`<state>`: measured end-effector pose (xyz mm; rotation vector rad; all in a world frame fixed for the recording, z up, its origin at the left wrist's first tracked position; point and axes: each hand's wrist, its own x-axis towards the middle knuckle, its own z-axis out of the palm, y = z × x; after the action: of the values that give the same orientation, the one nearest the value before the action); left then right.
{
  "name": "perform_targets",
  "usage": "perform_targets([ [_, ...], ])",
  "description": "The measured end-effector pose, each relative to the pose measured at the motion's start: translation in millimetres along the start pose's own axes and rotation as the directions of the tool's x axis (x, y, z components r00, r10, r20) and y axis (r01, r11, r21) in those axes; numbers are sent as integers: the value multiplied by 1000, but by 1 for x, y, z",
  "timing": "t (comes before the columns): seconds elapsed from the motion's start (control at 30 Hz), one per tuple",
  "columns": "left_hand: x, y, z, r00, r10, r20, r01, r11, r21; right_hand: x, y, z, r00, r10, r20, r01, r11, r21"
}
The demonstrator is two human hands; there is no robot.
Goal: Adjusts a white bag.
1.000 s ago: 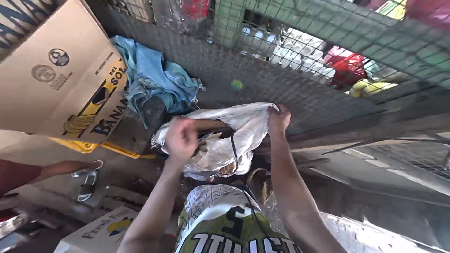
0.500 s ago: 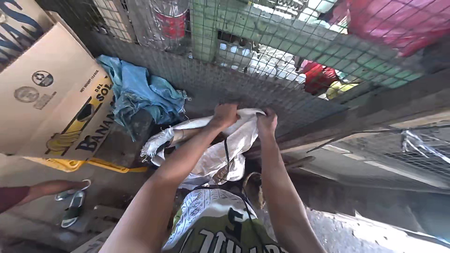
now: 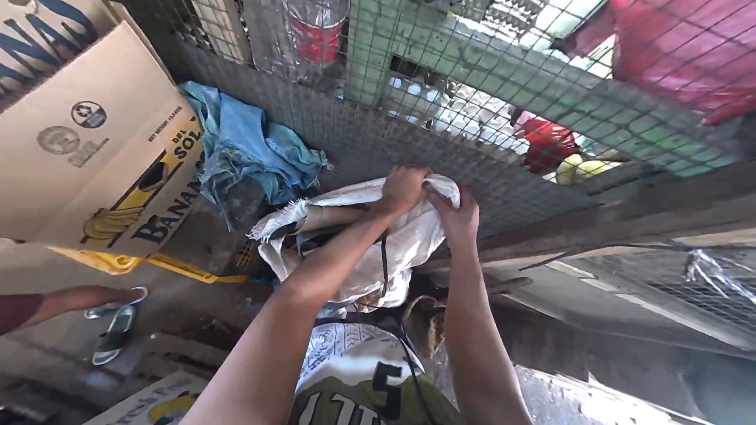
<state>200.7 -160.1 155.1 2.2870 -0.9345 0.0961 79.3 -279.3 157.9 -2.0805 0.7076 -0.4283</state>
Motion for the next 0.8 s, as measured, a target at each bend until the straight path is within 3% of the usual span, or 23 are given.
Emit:
perform_targets([
  [0.1, -2, 7, 17, 994, 103, -23, -103, 994, -22, -5, 0, 1, 989, 48, -142, -74, 980, -185],
  [0.23, 2, 10, 39, 981, 187, -46, -185, 982, 43, -4, 5, 7, 960, 46, -275, -83, 989, -125],
  [0.43, 14, 1, 52, 974, 217, -64, -208, 970, 125, 19, 17, 15, 953, 90, -291, -124, 987, -100],
  [0.6, 12, -10, 46, 965, 260, -40, -247, 949, 198, 31, 11, 28, 951, 164, -261, -217, 957, -191],
  [0.8, 9, -26, 42, 986, 168, 4, -166, 972, 167, 43, 32, 48, 903, 316, -290, -401, 864, -306],
])
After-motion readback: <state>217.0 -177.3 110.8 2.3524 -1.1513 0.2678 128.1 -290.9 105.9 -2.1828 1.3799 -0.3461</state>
